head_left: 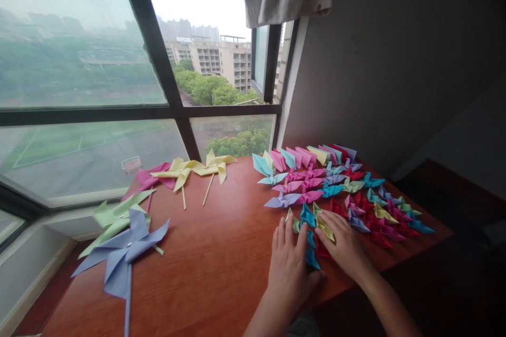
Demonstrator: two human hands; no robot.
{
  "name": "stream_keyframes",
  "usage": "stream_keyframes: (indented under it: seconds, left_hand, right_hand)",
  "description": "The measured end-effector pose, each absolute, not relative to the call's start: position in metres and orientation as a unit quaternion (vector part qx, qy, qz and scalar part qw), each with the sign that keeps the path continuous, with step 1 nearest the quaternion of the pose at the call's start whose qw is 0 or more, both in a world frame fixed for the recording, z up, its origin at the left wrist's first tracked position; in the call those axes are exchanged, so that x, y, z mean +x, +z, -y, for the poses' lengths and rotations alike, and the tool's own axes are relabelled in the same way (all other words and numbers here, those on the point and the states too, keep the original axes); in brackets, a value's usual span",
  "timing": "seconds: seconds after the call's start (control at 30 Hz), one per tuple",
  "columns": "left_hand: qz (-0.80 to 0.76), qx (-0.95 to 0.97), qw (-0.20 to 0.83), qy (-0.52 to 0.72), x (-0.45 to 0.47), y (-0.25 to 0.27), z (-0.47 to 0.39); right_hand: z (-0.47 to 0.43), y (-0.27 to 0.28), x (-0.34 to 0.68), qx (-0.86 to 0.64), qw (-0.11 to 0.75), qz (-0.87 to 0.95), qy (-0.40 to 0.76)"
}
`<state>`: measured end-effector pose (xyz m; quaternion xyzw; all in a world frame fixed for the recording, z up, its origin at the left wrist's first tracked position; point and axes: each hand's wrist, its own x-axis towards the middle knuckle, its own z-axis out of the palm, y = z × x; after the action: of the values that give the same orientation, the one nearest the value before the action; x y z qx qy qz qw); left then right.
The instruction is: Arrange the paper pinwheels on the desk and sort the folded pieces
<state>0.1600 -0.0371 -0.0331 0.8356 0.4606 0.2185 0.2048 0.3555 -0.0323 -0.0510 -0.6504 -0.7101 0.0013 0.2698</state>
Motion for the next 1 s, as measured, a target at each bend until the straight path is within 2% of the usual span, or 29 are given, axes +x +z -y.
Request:
stream_keyframes:
  seconds: [0.3, 0.53, 1.0]
  left_hand:
    - [-0.465, 0.834, 0.215, 0.203, 0.159, -0.028, 0.036]
    - [-0.461, 0.836, 0.203, 0.219, 0.159, -0.033, 0.037]
    - [-0.457, 0.835, 0.200, 0.231, 0.158, -0.038, 0.036]
  right_hand:
    - [0.034, -0.042, 0.359, -0.652, 0.324, 0.685, 0.028]
    - [0.054, -0.039, 0.390, -0.692, 0.330, 0.641, 0.045]
    - [0.051, -0.049, 0.384, -0.676, 0.377, 0.619, 0.133]
